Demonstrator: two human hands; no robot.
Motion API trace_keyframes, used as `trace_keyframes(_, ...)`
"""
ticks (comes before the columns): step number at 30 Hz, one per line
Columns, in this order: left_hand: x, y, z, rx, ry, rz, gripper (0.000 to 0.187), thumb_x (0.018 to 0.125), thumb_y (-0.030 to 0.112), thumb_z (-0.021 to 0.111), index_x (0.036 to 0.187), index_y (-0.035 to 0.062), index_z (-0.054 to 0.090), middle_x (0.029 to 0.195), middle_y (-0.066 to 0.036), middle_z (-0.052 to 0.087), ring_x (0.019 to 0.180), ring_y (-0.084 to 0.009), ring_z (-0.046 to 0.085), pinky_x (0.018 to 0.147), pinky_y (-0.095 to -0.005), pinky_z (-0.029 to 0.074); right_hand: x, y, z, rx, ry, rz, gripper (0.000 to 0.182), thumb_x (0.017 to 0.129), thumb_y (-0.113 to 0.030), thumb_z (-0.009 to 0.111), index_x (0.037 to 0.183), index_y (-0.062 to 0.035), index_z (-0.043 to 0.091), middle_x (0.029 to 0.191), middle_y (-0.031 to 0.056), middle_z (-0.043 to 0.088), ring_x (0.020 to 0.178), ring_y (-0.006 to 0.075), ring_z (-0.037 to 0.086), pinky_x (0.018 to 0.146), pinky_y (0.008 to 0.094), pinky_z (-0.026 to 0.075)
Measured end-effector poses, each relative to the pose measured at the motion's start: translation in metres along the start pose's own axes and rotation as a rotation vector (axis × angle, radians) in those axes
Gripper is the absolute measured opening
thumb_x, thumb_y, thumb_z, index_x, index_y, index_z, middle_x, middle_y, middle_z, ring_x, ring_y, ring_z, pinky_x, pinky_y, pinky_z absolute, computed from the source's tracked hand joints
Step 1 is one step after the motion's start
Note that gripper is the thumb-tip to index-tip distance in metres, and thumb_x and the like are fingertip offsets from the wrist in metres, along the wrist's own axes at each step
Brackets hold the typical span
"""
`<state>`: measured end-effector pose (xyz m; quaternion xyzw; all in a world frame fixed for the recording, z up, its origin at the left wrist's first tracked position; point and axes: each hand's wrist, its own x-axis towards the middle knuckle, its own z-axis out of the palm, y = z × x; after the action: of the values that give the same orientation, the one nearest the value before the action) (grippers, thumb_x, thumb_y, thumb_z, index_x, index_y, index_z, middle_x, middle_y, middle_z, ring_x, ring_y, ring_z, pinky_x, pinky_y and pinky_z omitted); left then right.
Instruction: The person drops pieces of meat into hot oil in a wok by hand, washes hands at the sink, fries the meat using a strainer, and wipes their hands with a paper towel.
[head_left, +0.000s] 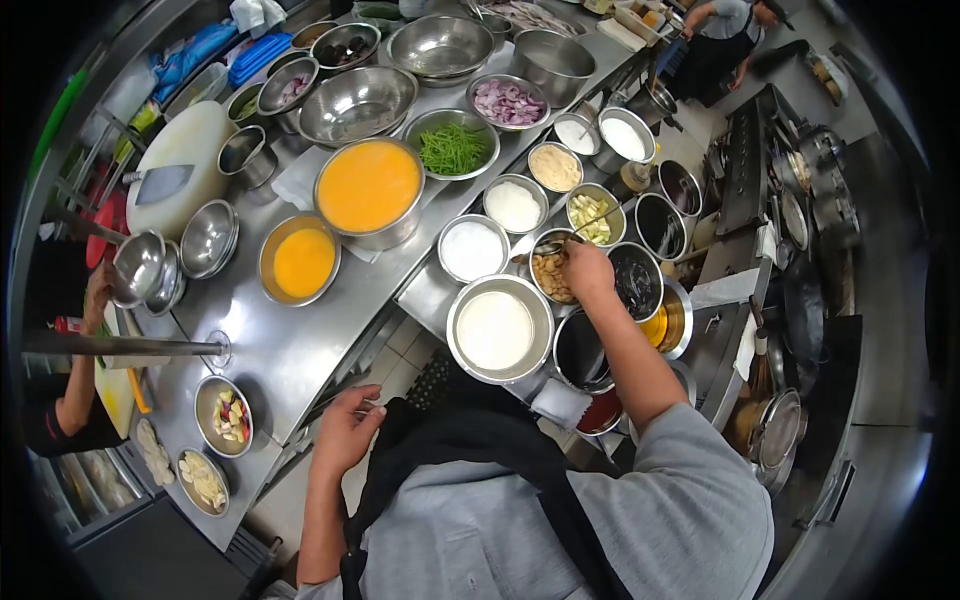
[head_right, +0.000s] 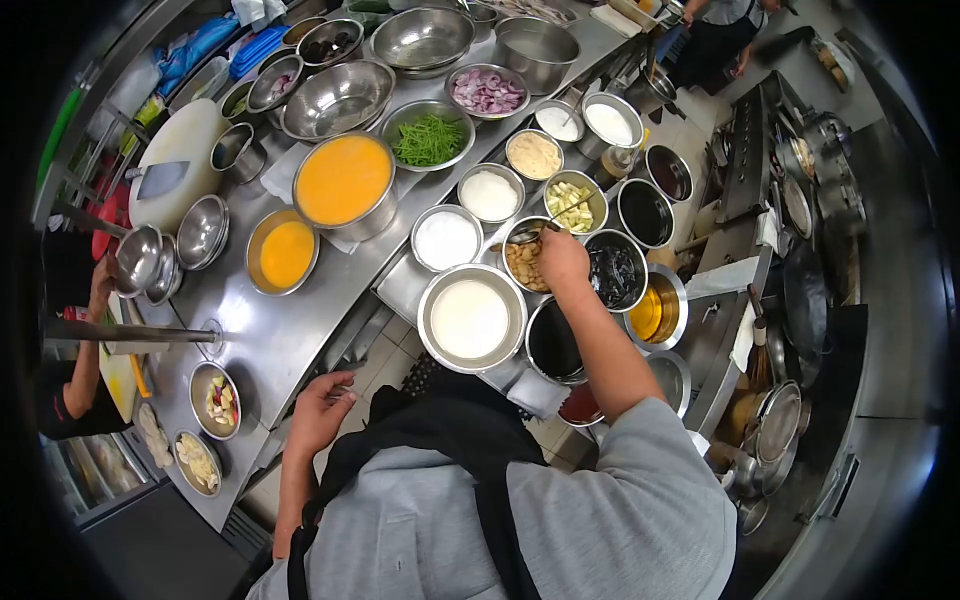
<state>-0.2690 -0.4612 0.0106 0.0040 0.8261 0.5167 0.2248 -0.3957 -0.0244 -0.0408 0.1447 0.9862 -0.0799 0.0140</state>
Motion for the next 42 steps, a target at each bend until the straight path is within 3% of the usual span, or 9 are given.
trace_keyframes(9,-0.045,-0.047,-0.055,-0.023,0.032,0.008,0.031,0.082,0.008,0.064,0.112,0.0014,0.06,0.105,-0.013,0.063,0.085,-0.0188,0.063,0.076,-0.0302,0.051,-0.004,0.0,0.004,-0.025,0.108,0.015,0.017,0.067,-0.015,0.065,0.082,-0.0067,0.07,0.081,0.0161,0.067,0.08,0.0325,0.065,0.075,0.0402,0.052)
trace_keyframes(16,-0.093,-0.107,-0.094,-0.161,0.189,-0.087,0.031,0.082,0.007,0.064,0.112,-0.0005,0.06,0.101,-0.014,0.063,0.088,-0.0182,0.063,0.077,-0.03,0.051,-0.005,-0.006,-0.005,0.182,-0.066,0.146,0.024,0.064,-0.021,0.07,0.084,-0.0074,0.072,0.083,0.0162,0.067,0.078,0.0306,0.066,0.074,0.0383,0.053)
trace_keyframes(24,-0.123,-0.111,-0.096,0.038,0.252,0.061,0.021,0.081,0.006,0.062,0.101,0.0041,0.067,0.094,-0.011,0.063,0.077,-0.0198,0.059,0.071,-0.0297,0.048,0.003,-0.018,0.024,-0.191,-0.022,0.047,0.02,0.077,-0.017,0.06,0.088,-0.003,0.069,0.09,0.0213,0.066,0.085,0.0364,0.064,0.079,0.0442,0.051)
trace_keyframes(28,-0.147,-0.121,-0.095,-0.02,0.275,-0.027,0.021,0.081,0.008,0.061,0.101,0.0034,0.067,0.095,-0.012,0.063,0.08,-0.0221,0.06,0.073,-0.0301,0.048,0.0,0.008,0.008,-0.324,0.056,-0.097,0.021,0.075,-0.017,0.065,0.085,0.0008,0.066,0.075,0.0175,0.066,0.069,0.0311,0.066,0.062,0.0395,0.054)
trace_keyframes(29,-0.153,-0.129,-0.095,-0.038,0.279,-0.033,0.022,0.081,0.008,0.061,0.102,0.0034,0.067,0.095,-0.013,0.063,0.08,-0.0226,0.061,0.074,-0.0302,0.049,-0.016,-0.016,-0.022,0.475,-0.088,0.306,0.018,0.076,-0.015,0.068,0.084,0.0011,0.065,0.071,0.0107,0.065,0.062,0.0207,0.065,0.054,0.0327,0.052)
trace_keyframes(30,-0.16,-0.136,-0.095,-0.048,0.337,-0.064,0.022,0.081,0.008,0.061,0.102,0.0034,0.067,0.095,-0.013,0.063,0.08,-0.0226,0.061,0.074,-0.0302,0.049,-0.022,-0.027,-0.03,0.823,-0.053,0.3,0.015,0.08,-0.011,0.067,0.089,0.0013,0.065,0.07,0.0066,0.063,0.058,0.0134,0.062,0.051,0.0249,0.05)
trace_keyframes(32,-0.169,-0.15,-0.094,-0.144,0.318,-0.104,0.025,0.082,0.011,0.062,0.105,0.0038,0.066,0.096,-0.015,0.063,0.082,-0.0237,0.062,0.075,-0.0319,0.049,-0.033,-0.067,-0.043,1.206,-0.212,0.186,0.016,0.082,-0.008,0.066,0.096,0.001,0.063,0.078,0.0072,0.065,0.062,0.0139,0.062,0.054,0.0221,0.051)
trace_keyframes(38,-0.166,-0.17,-0.099,-0.188,0.309,-0.057,0.03,0.083,0.018,0.063,0.109,0.0032,0.064,0.099,-0.017,0.064,0.083,-0.0255,0.063,0.077,-0.0342,0.05,-0.174,-0.363,-0.026,1.16,-0.932,-0.263,0.019,0.082,-0.007,0.066,0.097,0.0052,0.062,0.083,0.0104,0.064,0.069,0.0174,0.065,0.065,0.0268,0.055)
trace_keyframes(42,-0.162,-0.176,-0.107,-0.195,0.235,0.029,0.032,0.082,0.017,0.063,0.11,0.0024,0.063,0.098,-0.018,0.064,0.083,-0.0259,0.063,0.077,-0.0342,0.05,-0.218,-0.478,0.017,1.027,-0.941,-0.483,0.019,0.083,-0.011,0.063,0.091,0.0058,0.066,0.075,0.01,0.066,0.063,0.0155,0.063,0.062,0.024,0.052)
